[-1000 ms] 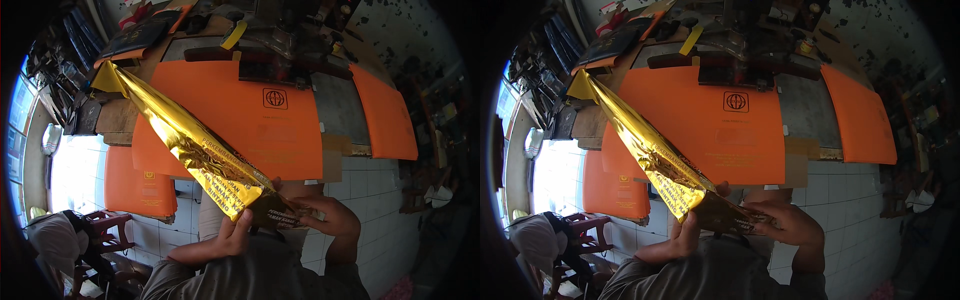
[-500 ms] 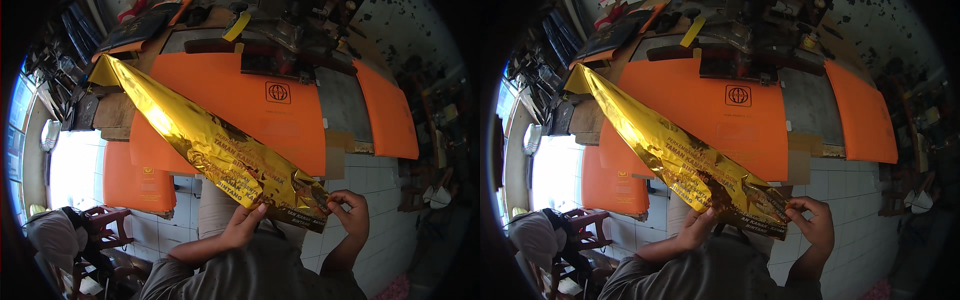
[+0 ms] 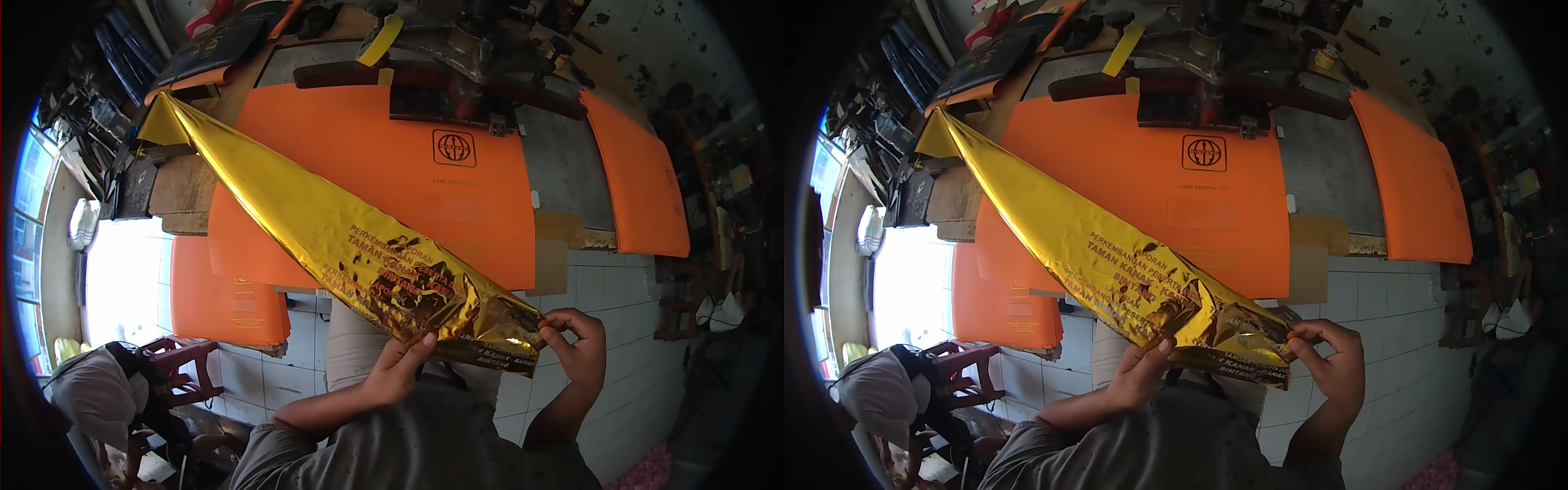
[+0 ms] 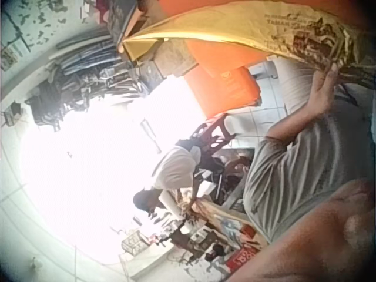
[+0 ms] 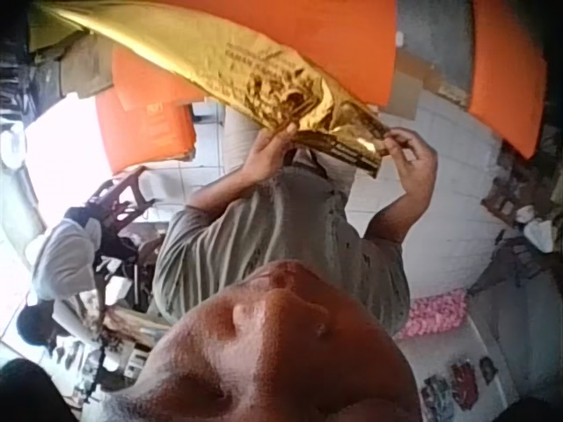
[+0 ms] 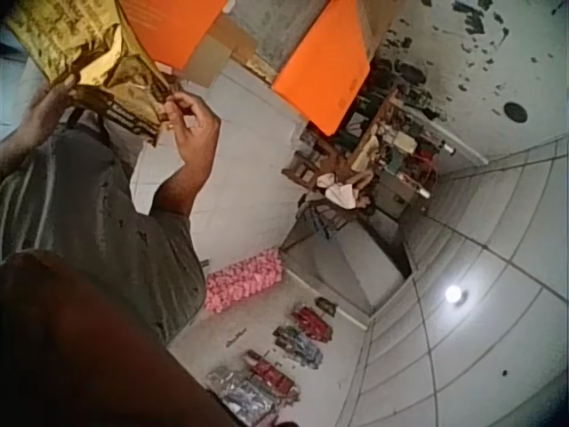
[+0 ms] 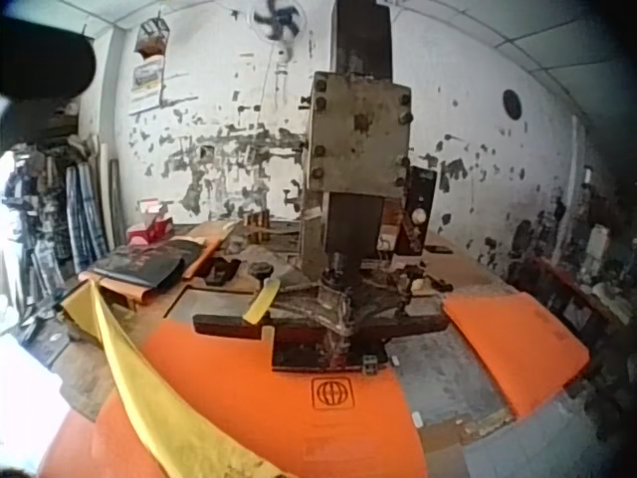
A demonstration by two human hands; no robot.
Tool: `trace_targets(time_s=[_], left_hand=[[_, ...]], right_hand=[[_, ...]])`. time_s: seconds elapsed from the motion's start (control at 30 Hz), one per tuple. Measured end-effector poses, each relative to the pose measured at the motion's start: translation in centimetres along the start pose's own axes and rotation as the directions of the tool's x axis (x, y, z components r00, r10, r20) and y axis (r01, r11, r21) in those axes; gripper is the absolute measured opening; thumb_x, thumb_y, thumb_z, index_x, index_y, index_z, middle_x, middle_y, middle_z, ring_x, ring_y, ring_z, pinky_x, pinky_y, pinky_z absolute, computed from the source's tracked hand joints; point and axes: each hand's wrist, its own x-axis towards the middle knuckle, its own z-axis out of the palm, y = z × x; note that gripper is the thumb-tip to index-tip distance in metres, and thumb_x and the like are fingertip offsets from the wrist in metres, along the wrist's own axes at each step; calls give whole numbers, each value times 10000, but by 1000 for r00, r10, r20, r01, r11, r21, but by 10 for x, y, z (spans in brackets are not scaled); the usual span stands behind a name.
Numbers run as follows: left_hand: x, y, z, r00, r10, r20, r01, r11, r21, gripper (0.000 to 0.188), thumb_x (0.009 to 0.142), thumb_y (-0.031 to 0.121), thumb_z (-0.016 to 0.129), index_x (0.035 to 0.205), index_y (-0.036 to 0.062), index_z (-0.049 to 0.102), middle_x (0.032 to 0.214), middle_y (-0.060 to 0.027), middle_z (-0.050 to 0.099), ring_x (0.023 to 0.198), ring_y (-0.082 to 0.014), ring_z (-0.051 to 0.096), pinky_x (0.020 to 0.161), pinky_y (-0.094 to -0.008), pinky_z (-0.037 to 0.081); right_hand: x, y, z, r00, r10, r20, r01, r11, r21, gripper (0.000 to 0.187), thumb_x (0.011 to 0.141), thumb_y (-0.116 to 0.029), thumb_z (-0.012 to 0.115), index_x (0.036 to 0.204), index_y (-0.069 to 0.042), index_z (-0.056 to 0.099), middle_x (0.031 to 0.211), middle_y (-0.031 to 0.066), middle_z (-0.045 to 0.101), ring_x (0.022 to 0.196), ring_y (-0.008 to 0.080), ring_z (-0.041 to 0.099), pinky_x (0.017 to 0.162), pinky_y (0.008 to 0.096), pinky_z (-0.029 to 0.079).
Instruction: The person positions an orange folder onto a printing press bed and then places a strip of gold foil over the folder to apply a logo and text.
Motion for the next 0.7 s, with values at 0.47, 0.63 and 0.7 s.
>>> trace_targets(time_s=[0.47,0.63,0.7], left_hand=[[0,21,18,993,117,17,-118,992,52,446,1195,249,491,1541,-31,527,1341,-34,667,1216,-108,585,1046,-302,463],[-16,18,4,994,106,-30,-104,994,43,471,1189,211,484,1575,-59,494,1492,-101,635,1376,-152,560,1166,-328,422],[-25,25,-4,936,350,-31,-351,933,-80,486,1159,174,498,1595,-38,467,1543,-134,591,1426,-228,552,1210,-407,408]], right_hand=[[7,7,-3,994,-82,77,82,997,3,200,942,-20,823,1123,37,758,916,135,817,844,185,796,797,330,612],[8,3,4,976,-90,198,88,996,17,274,932,-51,853,1181,23,767,958,134,827,869,181,805,809,323,619],[6,4,13,942,-100,319,78,994,82,342,934,-109,869,1251,-22,774,1061,105,836,958,201,809,860,341,623]])
